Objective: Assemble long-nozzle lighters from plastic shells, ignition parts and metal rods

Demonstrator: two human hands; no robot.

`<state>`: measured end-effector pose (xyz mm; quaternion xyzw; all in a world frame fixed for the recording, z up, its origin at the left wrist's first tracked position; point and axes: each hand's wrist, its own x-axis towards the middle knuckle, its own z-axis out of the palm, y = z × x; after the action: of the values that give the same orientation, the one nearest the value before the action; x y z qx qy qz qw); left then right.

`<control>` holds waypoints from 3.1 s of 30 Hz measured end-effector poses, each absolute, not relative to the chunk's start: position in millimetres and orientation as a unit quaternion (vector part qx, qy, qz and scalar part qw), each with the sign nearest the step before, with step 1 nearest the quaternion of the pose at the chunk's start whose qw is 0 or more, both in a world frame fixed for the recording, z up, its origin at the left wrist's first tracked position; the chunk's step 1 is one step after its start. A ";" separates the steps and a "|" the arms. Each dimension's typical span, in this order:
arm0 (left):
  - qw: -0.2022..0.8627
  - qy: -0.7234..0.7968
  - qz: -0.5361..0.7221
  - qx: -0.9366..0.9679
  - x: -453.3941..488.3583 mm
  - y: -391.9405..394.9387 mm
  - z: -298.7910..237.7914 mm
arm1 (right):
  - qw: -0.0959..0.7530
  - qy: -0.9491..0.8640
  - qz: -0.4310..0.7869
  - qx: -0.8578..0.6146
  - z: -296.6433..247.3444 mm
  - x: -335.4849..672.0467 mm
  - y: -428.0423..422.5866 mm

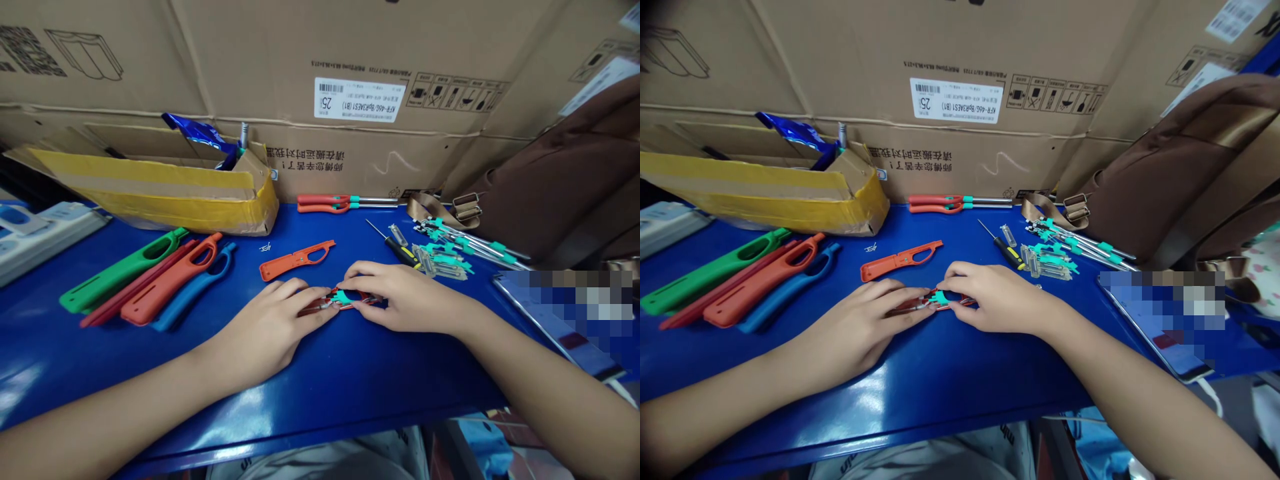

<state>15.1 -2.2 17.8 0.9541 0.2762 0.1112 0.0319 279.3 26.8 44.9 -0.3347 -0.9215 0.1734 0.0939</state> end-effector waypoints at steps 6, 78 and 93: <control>0.026 0.276 0.115 0.954 13.7 -2.5 15.6 | 0.127 -0.905 0.179 -0.364 37.2 272.9 26.3; 0.111 0.315 0.295 0.895 17.5 -3.3 5.4 | 0.261 -0.818 0.318 -0.402 16.7 254.2 29.9; 0.098 0.328 0.266 0.901 14.1 -4.0 9.8 | 0.217 -0.885 0.251 -0.327 24.7 262.6 32.1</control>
<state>14.1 -4.0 9.8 0.9011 0.3283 0.2660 0.0979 262.6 32.1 24.7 -0.3274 -0.8848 0.2511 0.2166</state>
